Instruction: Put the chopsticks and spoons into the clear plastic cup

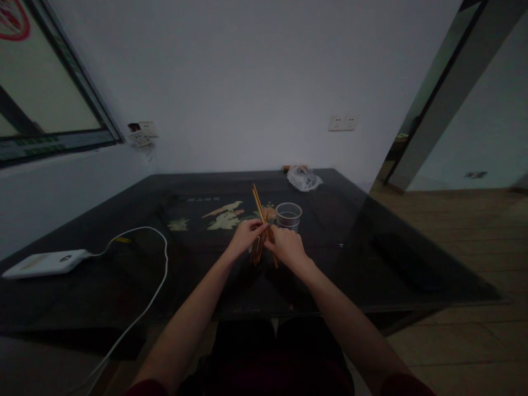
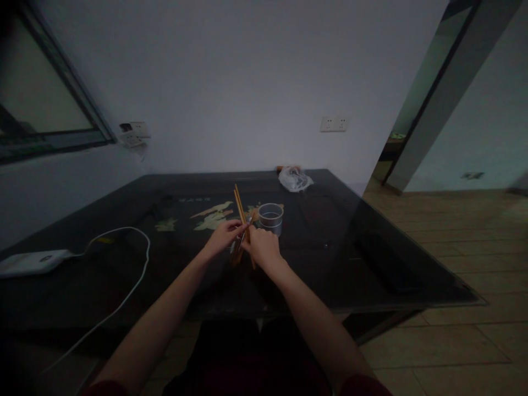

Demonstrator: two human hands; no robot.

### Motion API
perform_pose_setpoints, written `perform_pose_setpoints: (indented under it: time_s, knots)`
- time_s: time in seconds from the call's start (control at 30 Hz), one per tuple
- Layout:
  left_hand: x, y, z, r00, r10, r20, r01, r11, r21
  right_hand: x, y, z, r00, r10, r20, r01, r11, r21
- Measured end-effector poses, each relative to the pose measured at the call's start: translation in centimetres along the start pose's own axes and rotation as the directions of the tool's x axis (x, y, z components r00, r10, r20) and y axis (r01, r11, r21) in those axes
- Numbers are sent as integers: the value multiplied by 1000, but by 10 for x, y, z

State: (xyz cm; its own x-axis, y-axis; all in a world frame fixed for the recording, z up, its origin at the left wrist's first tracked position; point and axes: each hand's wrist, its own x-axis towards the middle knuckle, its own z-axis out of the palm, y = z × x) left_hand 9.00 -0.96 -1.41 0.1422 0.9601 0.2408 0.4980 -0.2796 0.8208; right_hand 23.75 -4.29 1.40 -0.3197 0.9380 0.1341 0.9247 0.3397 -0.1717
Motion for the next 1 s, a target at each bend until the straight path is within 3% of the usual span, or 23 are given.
perform_pose_setpoints:
  time_s: [0.1, 0.27, 0.8, 1.0]
  knots:
    - [-3, 6, 2, 997, 39, -69, -43, 998, -52, 2, 3, 2, 1000, 3, -18, -2, 1000, 16]
    - [-8, 15, 2, 977, 142, -159, -138, 990, 35, 3, 4, 1, 999, 16, -31, -15, 1000, 24]
    - [-14, 12, 8, 975, 171, -143, -164, 985, 59, -1, 4, -1, 1000, -11, -18, 11, 1000, -3]
    - [-15, 12, 9, 973, 180, -142, -168, 981, 96, 1, 20, -9, 999, -26, 19, 25, 998, 50]
